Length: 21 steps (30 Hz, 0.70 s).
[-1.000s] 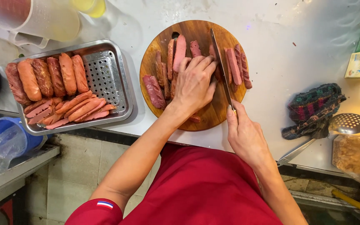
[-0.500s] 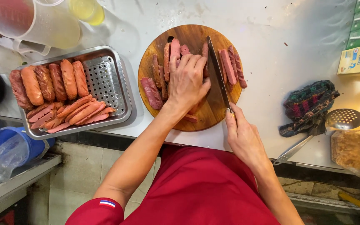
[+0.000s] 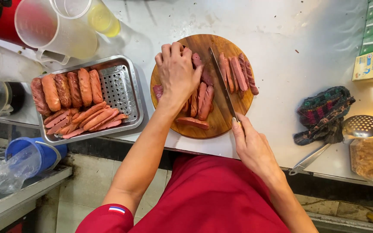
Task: Slicing cooked sausages into strips on a wooden board and placing them into a tray.
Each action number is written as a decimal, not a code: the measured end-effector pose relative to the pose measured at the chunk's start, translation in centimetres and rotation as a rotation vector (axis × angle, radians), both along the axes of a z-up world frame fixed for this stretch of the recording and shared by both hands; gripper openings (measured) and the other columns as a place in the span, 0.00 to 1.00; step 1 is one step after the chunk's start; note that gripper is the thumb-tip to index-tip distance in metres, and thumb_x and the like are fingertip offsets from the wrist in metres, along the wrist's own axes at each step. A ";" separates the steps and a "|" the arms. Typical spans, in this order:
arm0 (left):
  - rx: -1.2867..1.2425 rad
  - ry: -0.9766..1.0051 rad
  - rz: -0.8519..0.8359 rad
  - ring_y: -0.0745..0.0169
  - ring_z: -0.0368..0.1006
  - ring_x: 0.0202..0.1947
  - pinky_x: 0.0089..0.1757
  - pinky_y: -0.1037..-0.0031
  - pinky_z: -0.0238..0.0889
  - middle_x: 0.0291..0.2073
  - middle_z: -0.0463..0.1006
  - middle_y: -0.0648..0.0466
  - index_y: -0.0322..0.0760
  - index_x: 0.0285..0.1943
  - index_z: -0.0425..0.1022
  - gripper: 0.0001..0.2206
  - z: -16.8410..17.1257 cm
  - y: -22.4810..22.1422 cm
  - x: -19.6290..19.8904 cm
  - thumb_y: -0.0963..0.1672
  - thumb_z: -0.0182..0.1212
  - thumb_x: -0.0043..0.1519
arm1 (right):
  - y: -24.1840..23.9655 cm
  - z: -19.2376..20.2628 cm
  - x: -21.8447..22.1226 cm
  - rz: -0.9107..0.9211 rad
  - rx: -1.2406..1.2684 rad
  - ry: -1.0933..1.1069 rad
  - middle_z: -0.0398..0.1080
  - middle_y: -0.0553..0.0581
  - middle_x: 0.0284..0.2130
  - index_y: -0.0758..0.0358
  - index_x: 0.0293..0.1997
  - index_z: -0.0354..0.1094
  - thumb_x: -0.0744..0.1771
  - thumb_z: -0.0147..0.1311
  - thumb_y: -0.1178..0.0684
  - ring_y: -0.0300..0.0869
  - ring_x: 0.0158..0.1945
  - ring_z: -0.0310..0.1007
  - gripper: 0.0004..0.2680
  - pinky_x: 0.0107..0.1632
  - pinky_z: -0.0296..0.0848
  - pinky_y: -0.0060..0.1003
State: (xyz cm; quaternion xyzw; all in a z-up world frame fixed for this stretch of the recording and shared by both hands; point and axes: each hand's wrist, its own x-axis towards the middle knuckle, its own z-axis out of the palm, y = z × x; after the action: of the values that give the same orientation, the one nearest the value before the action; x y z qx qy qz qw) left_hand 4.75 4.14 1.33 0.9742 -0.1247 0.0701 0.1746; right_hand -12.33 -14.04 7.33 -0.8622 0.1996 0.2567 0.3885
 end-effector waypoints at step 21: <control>-0.396 0.158 -0.343 0.43 0.76 0.48 0.51 0.58 0.66 0.51 0.80 0.43 0.32 0.50 0.79 0.12 -1.0 -2.0 -5.1 0.41 0.67 0.58 | -0.2 0.0 0.4 -0.092 0.050 0.034 0.77 0.75 0.35 0.54 0.68 0.59 0.71 0.36 0.39 0.65 0.43 0.79 0.20 0.49 0.72 0.52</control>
State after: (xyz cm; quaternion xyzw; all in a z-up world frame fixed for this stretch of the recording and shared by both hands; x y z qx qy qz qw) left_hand -0.31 2.10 0.37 0.8882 -0.2577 -0.0135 0.3801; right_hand -11.89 -14.24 7.30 -0.8377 0.2390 0.2583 0.4177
